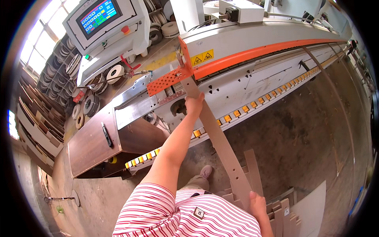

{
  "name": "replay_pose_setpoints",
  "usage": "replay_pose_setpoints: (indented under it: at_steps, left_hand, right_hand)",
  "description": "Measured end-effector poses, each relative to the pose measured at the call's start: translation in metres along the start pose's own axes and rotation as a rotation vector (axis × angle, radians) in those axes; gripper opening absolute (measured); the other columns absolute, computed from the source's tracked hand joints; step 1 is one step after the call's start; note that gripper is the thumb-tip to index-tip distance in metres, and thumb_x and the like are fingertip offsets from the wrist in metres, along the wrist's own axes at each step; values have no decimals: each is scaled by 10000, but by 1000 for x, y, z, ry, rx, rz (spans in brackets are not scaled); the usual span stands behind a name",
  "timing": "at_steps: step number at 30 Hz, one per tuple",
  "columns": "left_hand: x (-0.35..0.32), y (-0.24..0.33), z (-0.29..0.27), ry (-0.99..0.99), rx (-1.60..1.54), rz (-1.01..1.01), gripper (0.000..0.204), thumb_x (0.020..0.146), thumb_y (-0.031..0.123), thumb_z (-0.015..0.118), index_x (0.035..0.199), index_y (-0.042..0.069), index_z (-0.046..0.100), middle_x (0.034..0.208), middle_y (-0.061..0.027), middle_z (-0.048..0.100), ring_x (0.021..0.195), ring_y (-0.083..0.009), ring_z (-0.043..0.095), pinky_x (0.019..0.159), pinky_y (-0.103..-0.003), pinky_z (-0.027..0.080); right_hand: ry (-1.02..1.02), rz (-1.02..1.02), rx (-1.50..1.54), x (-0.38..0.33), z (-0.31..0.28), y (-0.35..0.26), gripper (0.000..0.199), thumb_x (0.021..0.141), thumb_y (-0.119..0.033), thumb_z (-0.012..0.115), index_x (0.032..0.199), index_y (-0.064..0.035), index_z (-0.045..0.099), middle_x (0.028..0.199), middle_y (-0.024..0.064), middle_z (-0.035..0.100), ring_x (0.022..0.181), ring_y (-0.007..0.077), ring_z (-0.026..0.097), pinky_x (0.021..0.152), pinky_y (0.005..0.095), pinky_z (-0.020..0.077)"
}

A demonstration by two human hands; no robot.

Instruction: The person operates a large industrial woodworking machine, feeding long wooden planks into the conveyor system one by one. They use a handheld tool to trim or adjust the wood pieces after processing and stack the finished planks on the floor.

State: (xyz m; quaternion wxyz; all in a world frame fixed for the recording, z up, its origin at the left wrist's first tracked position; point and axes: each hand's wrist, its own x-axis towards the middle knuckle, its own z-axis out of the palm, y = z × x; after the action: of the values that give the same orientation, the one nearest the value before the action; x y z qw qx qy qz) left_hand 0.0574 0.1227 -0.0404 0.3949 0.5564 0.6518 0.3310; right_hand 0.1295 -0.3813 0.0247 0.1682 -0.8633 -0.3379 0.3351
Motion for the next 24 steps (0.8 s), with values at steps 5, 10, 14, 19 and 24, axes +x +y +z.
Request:
replay_pose_setpoints:
  at_steps: [5,10,14,19,24]
  left_hand:
    - [7,13,56,-18,67,163,730,772,470,716,1147,-128,528,1129,-306,612,1075,-417,604,903,-451,479]
    - [76,-23,111,-112,471,556,518,866,414,586,1196,15,572,1166,-277,604,1082,-408,590,868,-464,485]
    - [69,-42,113,-432,486,794,435,927,312,568,1250,21,546,1187,-234,609,1069,-334,610,828,-422,516]
    - [-50,-15,36,-336,231,1155,398,967,208,593,1272,-14,465,1145,-215,560,980,-325,607,800,-408,525]
    - [-147,-40,-12,-593,196,1067,398,975,132,551,1321,-7,411,1176,-168,522,969,-264,569,809,-365,505]
  right_hand:
    - [80,21,9,20,-18,22,589,1001,-484,361,920,8,675,855,313,628,838,512,597,749,576,460]
    - [240,67,-14,30,-34,38,458,1009,-421,381,1073,-51,642,921,248,660,914,436,621,791,527,484]
    - [803,-115,-39,-9,-32,44,274,849,-196,642,1066,-39,588,1167,148,572,1107,332,531,942,460,441]
    - [1087,19,-118,-82,20,130,190,813,-131,625,984,-78,561,1066,108,548,1027,300,546,937,429,418]
    - [1123,1129,-161,-214,106,294,281,850,-129,584,1118,-45,570,1265,203,495,1206,385,466,1009,481,399]
